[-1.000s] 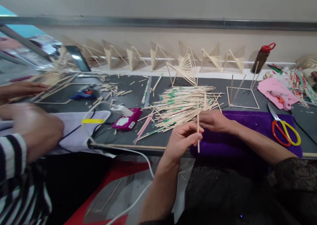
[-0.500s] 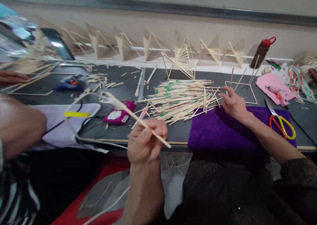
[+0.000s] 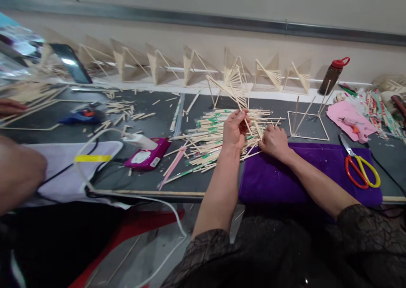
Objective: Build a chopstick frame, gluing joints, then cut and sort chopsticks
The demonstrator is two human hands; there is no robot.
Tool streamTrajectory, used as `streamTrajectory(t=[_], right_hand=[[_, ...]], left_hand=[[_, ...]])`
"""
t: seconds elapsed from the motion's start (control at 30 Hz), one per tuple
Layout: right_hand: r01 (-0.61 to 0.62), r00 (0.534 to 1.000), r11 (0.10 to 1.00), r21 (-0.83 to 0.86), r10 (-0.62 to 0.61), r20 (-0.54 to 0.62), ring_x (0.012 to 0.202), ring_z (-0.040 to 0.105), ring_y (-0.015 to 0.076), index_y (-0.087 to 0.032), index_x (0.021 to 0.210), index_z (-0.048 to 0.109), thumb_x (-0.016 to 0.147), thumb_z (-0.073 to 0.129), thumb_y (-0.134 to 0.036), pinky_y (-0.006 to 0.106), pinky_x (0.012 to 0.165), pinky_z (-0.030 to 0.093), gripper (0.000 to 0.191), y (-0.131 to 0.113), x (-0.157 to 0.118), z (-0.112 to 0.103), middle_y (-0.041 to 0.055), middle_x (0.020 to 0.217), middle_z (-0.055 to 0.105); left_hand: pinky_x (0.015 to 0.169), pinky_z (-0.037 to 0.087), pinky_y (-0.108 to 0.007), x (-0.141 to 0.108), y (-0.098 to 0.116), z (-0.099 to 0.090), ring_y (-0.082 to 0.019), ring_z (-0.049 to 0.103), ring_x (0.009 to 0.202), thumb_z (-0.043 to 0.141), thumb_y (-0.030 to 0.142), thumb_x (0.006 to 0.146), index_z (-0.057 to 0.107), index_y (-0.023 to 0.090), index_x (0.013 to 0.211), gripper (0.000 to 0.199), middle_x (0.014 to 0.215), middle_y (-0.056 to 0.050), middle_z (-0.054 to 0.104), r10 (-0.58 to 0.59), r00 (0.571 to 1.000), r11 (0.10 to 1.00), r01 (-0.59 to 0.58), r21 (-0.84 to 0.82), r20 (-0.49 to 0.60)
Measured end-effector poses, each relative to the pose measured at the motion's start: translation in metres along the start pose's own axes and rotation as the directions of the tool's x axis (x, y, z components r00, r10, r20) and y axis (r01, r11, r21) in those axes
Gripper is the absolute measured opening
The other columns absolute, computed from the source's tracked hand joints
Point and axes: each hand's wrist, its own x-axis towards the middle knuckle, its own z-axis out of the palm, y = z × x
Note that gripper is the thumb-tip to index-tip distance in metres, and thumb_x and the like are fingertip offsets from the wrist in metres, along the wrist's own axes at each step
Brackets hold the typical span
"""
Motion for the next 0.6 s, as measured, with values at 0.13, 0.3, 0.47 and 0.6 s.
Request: streamTrajectory(t=[0.13, 0.3, 0.47, 0.6], right_hand=[[-0.080, 0.997, 0.986, 0.147, 0.082, -0.009, 0.095, 0.059, 0.0229, -0.017, 0.088, 0.075, 0.093, 0.051, -0.028, 0.034, 0.081, 0.044, 0.028, 0.011, 0.004, 0.005, 0.0122, 0.107, 0.068], [-0.040, 0.973, 0.912, 0.409, 0.129, -0.192, 0.099, 0.056, 0.0194, -0.020, 0.087, 0.077, 0.092, 0.055, -0.033, 0.031, 0.088, 0.042, 0.026, 0.022, 0.006, 0.007, 0.0066, 0.107, 0.065], [-0.003, 0.972, 0.652, 0.758, 0.179, -0.151, 0.080, 0.056, 0.0153, -0.018, 0.082, 0.074, 0.089, 0.054, -0.039, 0.027, 0.075, 0.043, 0.030, 0.026, 0.007, 0.005, 0.0037, 0.085, 0.063], [-0.088, 0.989, 0.226, 0.970, 0.136, 0.058, 0.051, 0.042, 0.0088, -0.017, 0.079, 0.067, 0.083, 0.054, -0.054, 0.023, 0.052, 0.034, 0.039, 0.024, 0.007, 0.001, -0.0037, 0.059, 0.053]], left_hand=[[0.035, 0.032, -0.016, 0.001, -0.004, -0.011, -0.006, 0.051, 0.044, 0.087, 0.036, 0.053, 0.066, 0.017, 0.076, 0.037, 0.055, 0.005, 0.058, -0.029, 1.000, 0.999, 0.029, 0.033, 0.009], [0.036, 0.031, -0.014, 0.003, -0.009, -0.009, -0.005, 0.051, 0.045, 0.089, 0.038, 0.048, 0.068, 0.015, 0.078, 0.043, 0.056, 0.004, 0.059, -0.042, 0.999, 0.995, 0.041, 0.093, 0.017], [0.037, 0.031, -0.015, 0.004, -0.015, -0.008, -0.005, 0.049, 0.044, 0.089, 0.039, 0.050, 0.069, 0.014, 0.078, 0.043, 0.056, 0.003, 0.060, -0.086, 0.994, 0.985, 0.076, 0.154, 0.061], [0.039, 0.032, -0.016, 0.005, -0.022, -0.007, -0.006, 0.049, 0.045, 0.091, 0.041, 0.046, 0.072, 0.013, 0.078, 0.046, 0.058, 0.001, 0.062, -0.098, 0.991, 0.985, 0.084, 0.154, 0.091]])
